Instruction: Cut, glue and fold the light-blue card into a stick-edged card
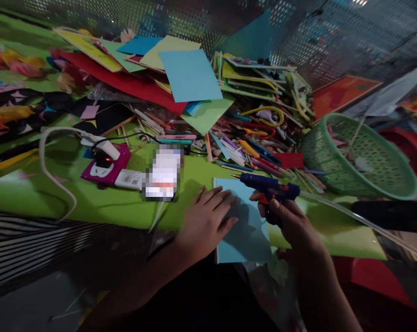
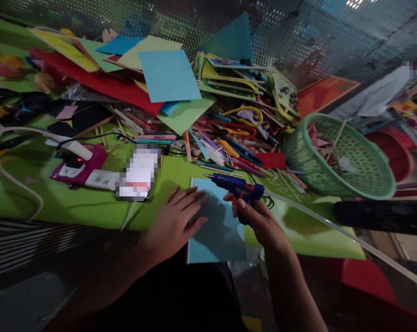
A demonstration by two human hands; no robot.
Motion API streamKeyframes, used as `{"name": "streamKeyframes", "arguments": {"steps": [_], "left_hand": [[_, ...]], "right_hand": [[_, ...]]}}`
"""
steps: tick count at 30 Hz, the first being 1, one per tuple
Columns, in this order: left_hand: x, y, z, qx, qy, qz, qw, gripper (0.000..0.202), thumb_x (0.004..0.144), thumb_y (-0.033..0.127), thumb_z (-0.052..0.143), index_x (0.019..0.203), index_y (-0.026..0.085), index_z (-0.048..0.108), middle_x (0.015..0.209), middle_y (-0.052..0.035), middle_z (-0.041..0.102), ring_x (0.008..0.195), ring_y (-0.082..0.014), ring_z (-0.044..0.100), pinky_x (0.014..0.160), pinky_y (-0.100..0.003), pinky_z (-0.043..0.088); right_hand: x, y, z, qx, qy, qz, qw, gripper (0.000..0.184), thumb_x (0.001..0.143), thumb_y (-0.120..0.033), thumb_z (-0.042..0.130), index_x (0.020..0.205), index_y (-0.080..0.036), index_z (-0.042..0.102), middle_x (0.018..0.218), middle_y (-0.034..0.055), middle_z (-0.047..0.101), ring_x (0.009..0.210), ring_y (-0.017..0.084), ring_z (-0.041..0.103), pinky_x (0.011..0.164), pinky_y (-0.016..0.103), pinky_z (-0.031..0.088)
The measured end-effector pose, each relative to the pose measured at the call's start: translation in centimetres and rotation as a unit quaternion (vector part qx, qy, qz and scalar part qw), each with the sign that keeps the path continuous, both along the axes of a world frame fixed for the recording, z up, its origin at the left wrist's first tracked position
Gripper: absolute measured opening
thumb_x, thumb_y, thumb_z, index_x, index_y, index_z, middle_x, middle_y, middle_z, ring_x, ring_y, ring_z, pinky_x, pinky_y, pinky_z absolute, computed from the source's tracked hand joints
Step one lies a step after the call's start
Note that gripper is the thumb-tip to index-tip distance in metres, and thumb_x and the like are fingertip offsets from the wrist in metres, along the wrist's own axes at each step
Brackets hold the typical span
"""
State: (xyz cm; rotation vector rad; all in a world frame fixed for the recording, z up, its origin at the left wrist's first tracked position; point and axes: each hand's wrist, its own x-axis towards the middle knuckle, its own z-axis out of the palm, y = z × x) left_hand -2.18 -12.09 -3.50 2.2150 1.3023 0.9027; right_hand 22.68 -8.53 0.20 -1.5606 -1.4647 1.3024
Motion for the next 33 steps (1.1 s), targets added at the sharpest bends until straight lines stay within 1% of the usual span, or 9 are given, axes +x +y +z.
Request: {"name": "streamKeyframes", "arguments": {"steps": [5,8,10,15,20,22,26,29,33], "left_hand": [[3.3,0.8,2.0,-0.131,-0.188,-0.044,0.972,0.035,0.1,0.032,0.065,0.133,0.02,0.067,0.126,-0.0107,0.076,0.118,-0.0263,0.07,0.103,-0.043,0.056],[6.0,1.5,2.1,-0.236,-0.294,-0.091,0.922,0.031,0.096,0.031,0.069,0.125,0.021,0.071,0.117,-0.008,0.078,0.106,-0.025,0.073,0.098,-0.04,0.056],[7.3,1.8,1.9,-0.268,-0.353,-0.107,0.89,0.026,0.095,0.031,0.069,0.118,0.02,0.071,0.108,-0.0069,0.078,0.099,-0.0228,0.072,0.093,-0.036,0.056],[8.4,2.3,1.5,-0.271,-0.388,-0.124,0.872,0.029,0.096,0.043,0.069,0.107,0.016,0.068,0.096,-0.0061,0.07,0.087,-0.0192,0.062,0.082,-0.032,0.052],[8.1,2.9,1.0,-0.285,-0.38,-0.129,0.871,0.03,0.097,0.042,0.066,0.115,0.018,0.066,0.099,-0.0039,0.068,0.09,-0.0185,0.061,0.085,-0.031,0.051],[8.0,3.2,1.0,-0.284,-0.363,-0.125,0.879,0.029,0.096,0.039,0.066,0.116,0.019,0.066,0.102,-0.0041,0.07,0.093,-0.0197,0.062,0.089,-0.033,0.051],[8.0,3.4,1.4,-0.269,-0.337,-0.122,0.894,0.031,0.095,0.035,0.066,0.122,0.02,0.066,0.104,-0.0051,0.071,0.093,-0.021,0.063,0.09,-0.035,0.052],[8.0,3.6,1.3,-0.276,-0.336,-0.127,0.891,0.032,0.095,0.034,0.065,0.123,0.019,0.067,0.096,-0.0033,0.069,0.086,-0.0186,0.06,0.082,-0.031,0.051],[7.9,3.7,0.9,-0.284,-0.34,-0.144,0.885,0.029,0.094,0.033,0.066,0.118,0.018,0.069,0.091,-0.002,0.067,0.081,-0.0165,0.057,0.078,-0.028,0.048]], "right_hand": [[-0.2,-1.1,0.2,0.051,0.014,-0.066,0.996,0.051,0.087,-0.071,0.067,0.106,-0.026,0.08,0.103,0.0071,0.077,0.074,0.02,0.063,0.059,0.031,0.049],[-1.4,-1.5,0.7,0.076,0.05,-0.07,0.993,0.054,0.093,-0.072,0.059,0.114,-0.025,0.078,0.111,0.0085,0.077,0.086,0.025,0.069,0.073,0.035,0.057],[-2.0,-1.6,0.8,0.088,0.072,-0.049,0.992,0.057,0.094,-0.072,0.057,0.12,-0.025,0.075,0.111,0.0089,0.077,0.09,0.026,0.071,0.076,0.038,0.058],[-1.6,-2.0,0.7,0.122,0.051,-0.041,0.99,0.053,0.091,-0.067,0.066,0.121,-0.024,0.072,0.106,0.0091,0.076,0.1,0.029,0.07,0.083,0.04,0.059],[-0.3,-2.7,0.8,0.218,0.131,-0.125,0.959,0.066,0.084,-0.056,0.078,0.141,-0.03,0.061,0.135,0.0112,0.066,0.11,0.031,0.068,0.095,0.047,0.056],[0.1,-3.0,0.8,0.269,0.151,-0.178,0.935,0.065,0.082,-0.049,0.081,0.141,-0.03,0.062,0.127,0.0105,0.066,0.095,0.025,0.069,0.088,0.043,0.056],[0.4,-3.4,0.5,0.316,0.176,-0.267,0.893,0.032,0.083,-0.036,0.081,0.112,-0.027,0.072,0.092,0.0037,0.073,0.067,0.017,0.064,0.067,0.033,0.052],[0.2,-3.5,0.4,0.341,0.18,-0.315,0.867,0.017,0.082,-0.031,0.083,0.092,-0.023,0.073,0.086,0.0038,0.077,0.062,0.016,0.065,0.063,0.031,0.05],[-0.3,-3.1,0.3,0.374,0.141,-0.351,0.847,0.016,0.082,-0.028,0.086,0.089,-0.021,0.074,0.079,0.0019,0.076,0.064,0.017,0.071,0.065,0.031,0.054]]}}
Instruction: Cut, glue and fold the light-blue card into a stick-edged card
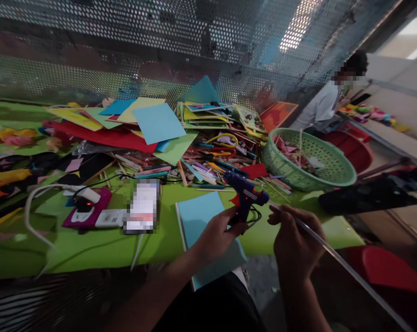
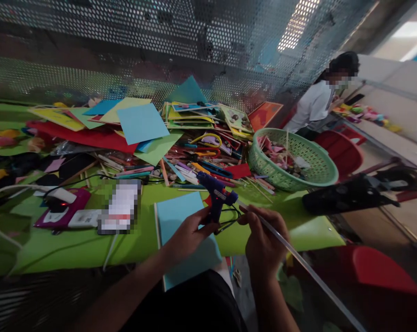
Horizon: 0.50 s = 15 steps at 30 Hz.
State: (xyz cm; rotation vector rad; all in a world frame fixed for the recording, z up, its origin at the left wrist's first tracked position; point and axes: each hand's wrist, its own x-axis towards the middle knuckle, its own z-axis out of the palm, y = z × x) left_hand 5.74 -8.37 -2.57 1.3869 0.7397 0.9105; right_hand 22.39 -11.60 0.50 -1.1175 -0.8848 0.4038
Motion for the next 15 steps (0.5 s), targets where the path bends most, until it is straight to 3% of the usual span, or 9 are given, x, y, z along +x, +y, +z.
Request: {"name": "streamKeyframes", "arguments": {"steps": [9,15], "left_hand": [[-0.3,0.0,0.1,0.003,0.009,-0.015,1.0,0.021,0.093,0.032,0.066,0.106,0.016,0.07,0.091,-0.004,0.067,0.084,-0.0191,0.057,0.08,-0.03,0.047],[-0.3,0.0,0.0,-0.002,0.03,-0.012,0.999,0.029,0.094,0.036,0.067,0.113,0.015,0.071,0.099,-0.0061,0.073,0.089,-0.0214,0.061,0.082,-0.031,0.049]], "right_hand": [[-0.8,0.8,-0.2,-0.005,-0.022,-0.022,1.0,0.019,0.087,-0.034,0.082,0.088,-0.021,0.068,0.086,0.0026,0.077,0.065,0.018,0.074,0.067,0.033,0.058],[-1.0,1.2,-0.5,0.008,-0.036,-0.044,0.998,0.023,0.084,-0.037,0.084,0.088,-0.019,0.069,0.081,0.0024,0.075,0.066,0.019,0.072,0.068,0.035,0.057]]}}
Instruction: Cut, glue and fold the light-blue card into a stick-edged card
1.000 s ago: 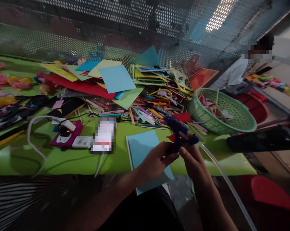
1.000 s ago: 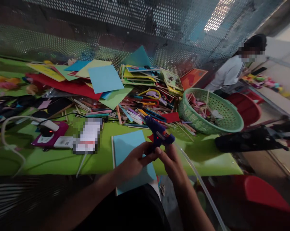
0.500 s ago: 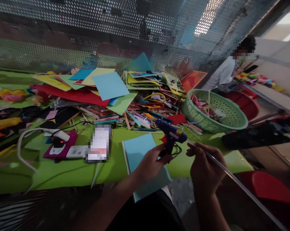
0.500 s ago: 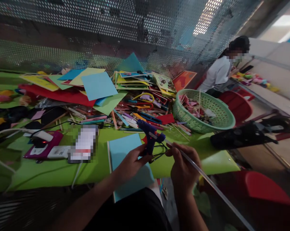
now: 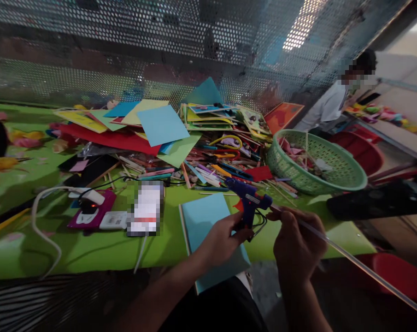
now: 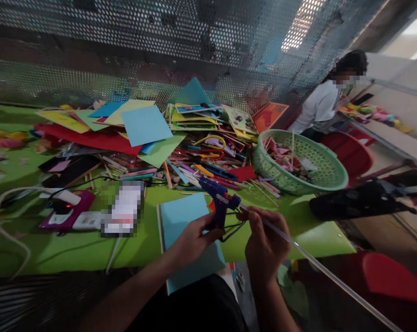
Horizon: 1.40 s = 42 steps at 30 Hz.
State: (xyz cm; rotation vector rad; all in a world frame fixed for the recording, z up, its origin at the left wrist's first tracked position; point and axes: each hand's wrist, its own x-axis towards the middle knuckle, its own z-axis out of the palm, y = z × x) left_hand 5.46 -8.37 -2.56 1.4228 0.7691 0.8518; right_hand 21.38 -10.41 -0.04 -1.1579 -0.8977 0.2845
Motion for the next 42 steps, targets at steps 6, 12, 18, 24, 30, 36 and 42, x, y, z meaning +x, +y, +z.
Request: {"name": "streamKeyframes", "arguments": {"steps": [6,12,18,24,30,36,42], "left_hand": [[0.3,-0.6,0.6,0.012,-0.019,-0.004,1.0,0.037,0.094,0.032,0.067,0.128,0.018,0.069,0.115,-0.0072,0.074,0.1,-0.0234,0.065,0.095,-0.034,0.05],[0.1,-0.7,1.1,0.077,0.068,-0.023,0.994,0.036,0.1,0.032,0.063,0.134,0.021,0.064,0.12,-0.0074,0.075,0.107,-0.0255,0.07,0.096,-0.037,0.055],[-4.4,-3.0,1.7,0.277,0.273,0.044,0.92,0.047,0.103,0.042,0.062,0.144,0.018,0.058,0.14,-0.0108,0.068,0.126,-0.0269,0.063,0.11,-0.044,0.049],[-10.1,-6.5,-0.5,0.285,0.407,0.142,0.856,0.036,0.103,0.041,0.061,0.133,0.022,0.066,0.149,-0.0087,0.063,0.136,-0.0296,0.056,0.116,-0.053,0.042],[-10.4,-6.3,-1.7,0.297,0.454,0.096,0.834,0.043,0.106,0.044,0.056,0.145,0.026,0.058,0.161,-0.0031,0.053,0.149,-0.0254,0.047,0.129,-0.057,0.026],[-10.4,-5.9,-1.7,0.302,0.445,0.087,0.839,0.041,0.108,0.044,0.05,0.145,0.028,0.057,0.162,-0.0015,0.051,0.151,-0.024,0.044,0.129,-0.059,0.024],[-10.5,-5.9,-1.8,0.304,0.441,0.092,0.84,0.041,0.109,0.045,0.046,0.144,0.028,0.057,0.162,-0.0023,0.052,0.149,-0.0248,0.046,0.128,-0.056,0.028]], "right_hand": [[1.1,-0.4,-1.2,-0.114,-0.027,0.139,0.983,0.046,0.088,-0.047,0.077,0.128,-0.024,0.071,0.123,0.0086,0.074,0.113,0.028,0.069,0.097,0.041,0.053],[1.8,0.0,-1.9,-0.29,-0.044,0.252,0.922,0.04,0.086,-0.053,0.077,0.115,-0.025,0.079,0.122,0.0084,0.078,0.123,0.036,0.067,0.108,0.047,0.05],[1.8,0.3,-0.7,-0.333,-0.12,0.268,0.896,0.037,0.089,-0.058,0.07,0.097,-0.024,0.084,0.104,0.0081,0.082,0.109,0.034,0.072,0.094,0.042,0.056],[2.2,1.4,0.0,-0.37,-0.128,0.342,0.854,0.046,0.091,-0.062,0.065,0.074,-0.021,0.078,0.093,0.0113,0.08,0.087,0.027,0.072,0.069,0.033,0.053],[1.0,2.3,-0.3,-0.416,-0.143,0.381,0.813,0.048,0.087,-0.069,0.069,0.079,-0.022,0.078,0.071,0.0054,0.073,0.064,0.018,0.061,0.062,0.031,0.047],[0.0,2.9,-1.3,-0.445,-0.197,0.387,0.783,0.052,0.09,-0.069,0.067,0.072,-0.021,0.075,0.074,0.0063,0.072,0.07,0.019,0.062,0.065,0.031,0.046],[-1.4,3.6,-1.8,-0.459,-0.231,0.388,0.765,0.064,0.086,-0.079,0.062,0.062,-0.02,0.07,0.075,0.0089,0.074,0.064,0.017,0.06,0.057,0.03,0.044]]}}
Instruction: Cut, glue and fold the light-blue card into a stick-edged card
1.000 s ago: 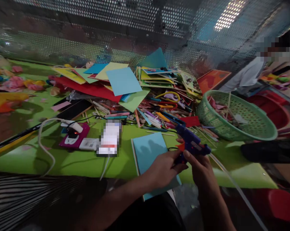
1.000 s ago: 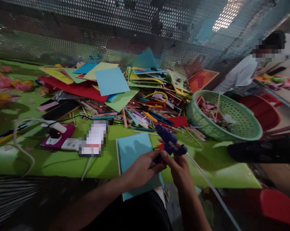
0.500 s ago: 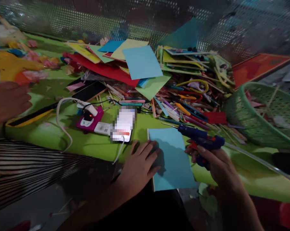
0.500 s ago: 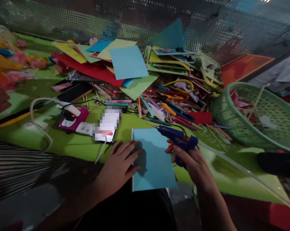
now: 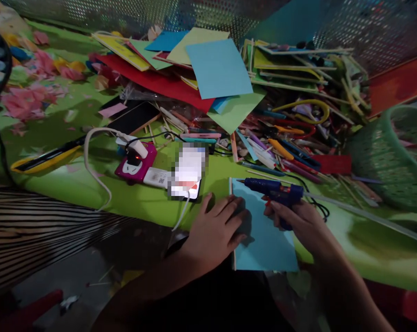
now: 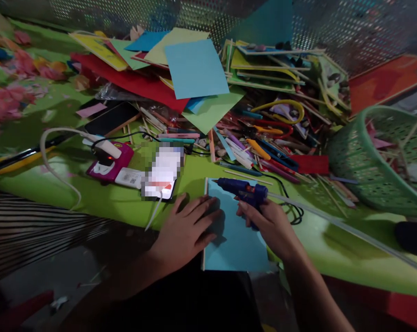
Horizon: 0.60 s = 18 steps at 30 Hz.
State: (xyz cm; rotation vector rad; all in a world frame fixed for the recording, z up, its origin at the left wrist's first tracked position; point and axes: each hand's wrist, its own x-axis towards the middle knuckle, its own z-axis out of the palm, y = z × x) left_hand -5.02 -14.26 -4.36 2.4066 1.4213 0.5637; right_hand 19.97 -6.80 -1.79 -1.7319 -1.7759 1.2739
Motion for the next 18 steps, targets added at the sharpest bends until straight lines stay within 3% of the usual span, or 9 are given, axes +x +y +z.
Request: {"name": "streamKeyframes", "arguments": {"steps": [9,18], "left_hand": [[-0.03,-0.18,0.01,-0.022,-0.021,0.0,1.0,0.041,0.109,0.043,0.046,0.146,0.027,0.056,0.164,-0.0001,0.049,0.15,-0.0239,0.045,0.129,-0.058,0.026],[-0.19,-0.08,0.2,-0.024,-0.023,0.0,0.999,0.043,0.106,0.043,0.052,0.145,0.028,0.059,0.165,-0.0021,0.048,0.15,-0.0289,0.046,0.127,-0.06,0.029]], "right_hand": [[-0.83,0.27,0.37,0.017,-0.029,0.011,0.999,0.066,0.084,-0.081,0.062,0.057,-0.021,0.065,0.077,0.012,0.077,0.068,0.021,0.067,0.057,0.031,0.049],[-0.69,0.2,0.65,0.034,-0.078,0.019,0.996,0.061,0.087,-0.078,0.058,0.074,-0.021,0.076,0.07,0.0091,0.074,0.064,0.023,0.065,0.055,0.033,0.048]]}}
